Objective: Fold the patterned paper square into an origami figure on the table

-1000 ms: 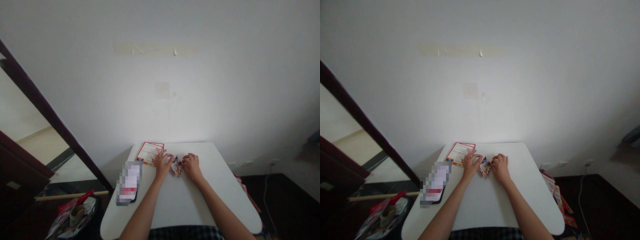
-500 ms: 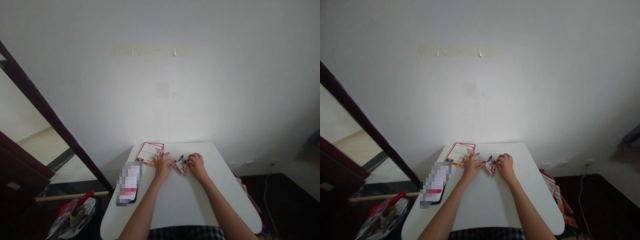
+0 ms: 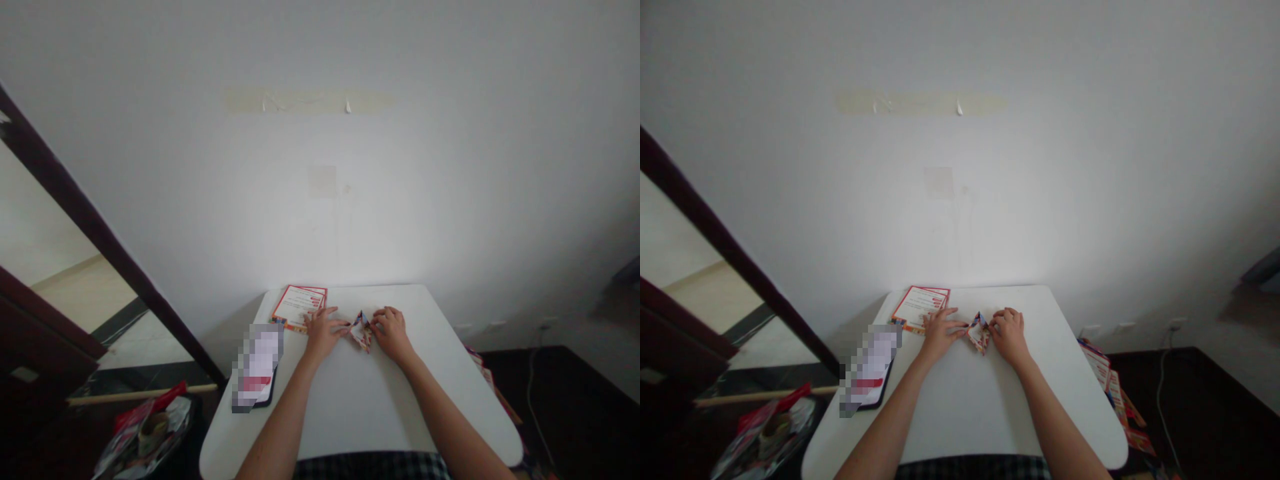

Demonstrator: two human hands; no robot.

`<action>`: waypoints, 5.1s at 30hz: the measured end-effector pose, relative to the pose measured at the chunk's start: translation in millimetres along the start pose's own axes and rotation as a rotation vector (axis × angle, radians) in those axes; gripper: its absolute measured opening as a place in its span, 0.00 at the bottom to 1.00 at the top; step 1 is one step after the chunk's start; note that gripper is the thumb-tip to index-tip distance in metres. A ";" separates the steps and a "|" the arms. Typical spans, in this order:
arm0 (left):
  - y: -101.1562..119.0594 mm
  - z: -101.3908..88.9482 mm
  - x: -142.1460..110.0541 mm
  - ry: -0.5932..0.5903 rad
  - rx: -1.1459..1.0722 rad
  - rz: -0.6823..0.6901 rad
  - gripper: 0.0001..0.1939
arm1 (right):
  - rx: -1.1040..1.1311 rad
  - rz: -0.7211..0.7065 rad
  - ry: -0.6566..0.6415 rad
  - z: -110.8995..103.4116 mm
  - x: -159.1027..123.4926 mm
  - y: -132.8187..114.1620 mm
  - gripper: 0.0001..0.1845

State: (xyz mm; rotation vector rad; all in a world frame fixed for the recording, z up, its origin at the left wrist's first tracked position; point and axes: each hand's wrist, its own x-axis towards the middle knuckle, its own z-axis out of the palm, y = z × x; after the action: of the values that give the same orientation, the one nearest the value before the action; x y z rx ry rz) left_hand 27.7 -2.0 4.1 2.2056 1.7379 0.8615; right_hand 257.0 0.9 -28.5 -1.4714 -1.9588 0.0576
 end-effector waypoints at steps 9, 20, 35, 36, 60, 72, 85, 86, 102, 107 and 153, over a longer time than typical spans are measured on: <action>4.2 1.8 -1.8 0.001 -0.024 -0.011 0.07 | -0.003 -0.001 -0.025 -0.4 -0.9 -2.4 0.07; 10.7 9.3 -6.7 0.044 -0.024 0.004 0.10 | -0.002 -0.090 -0.038 0.1 -1.9 -4.5 0.06; 17.6 12.7 -12.1 0.042 0.109 0.004 0.16 | 0.014 -0.100 -0.069 -3.2 -1.7 -9.3 0.05; 17.8 12.6 -11.8 0.039 0.111 -0.001 0.16 | 0.015 -0.099 -0.070 -3.4 -1.8 -9.7 0.05; 15.0 7.9 -5.0 0.001 0.079 -0.079 0.09 | -0.005 0.005 -0.151 -8.6 -2.9 -22.4 0.12; 16.2 4.1 -5.2 0.051 0.162 -0.146 0.18 | -0.121 0.142 -0.145 -4.0 -3.4 -46.6 0.31; 13.4 6.6 -4.3 0.046 0.182 -0.156 0.19 | -0.085 0.040 -0.345 -16.3 -6.6 -29.4 0.51; 13.8 6.3 -4.3 0.043 0.181 -0.160 0.19 | -0.077 0.034 -0.359 -17.1 -6.6 -29.0 0.51; 13.0 6.4 -5.8 0.047 0.149 -0.145 0.17 | 0.018 0.040 -0.270 -13.0 -3.9 -17.5 0.39; 12.8 6.6 -6.1 0.059 0.144 -0.135 0.16 | 0.098 0.101 -0.201 -7.2 18.1 -8.4 0.19; 15.6 3.1 -5.6 -0.010 0.131 -0.149 0.16 | 0.258 0.131 0.016 21.1 37.8 -15.3 0.11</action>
State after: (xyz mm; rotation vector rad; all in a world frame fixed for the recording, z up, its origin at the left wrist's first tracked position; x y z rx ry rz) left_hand 41.5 -11.2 7.6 2.1201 1.9767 0.7211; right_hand 228.0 35.5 -20.1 -1.4202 -1.7657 0.3422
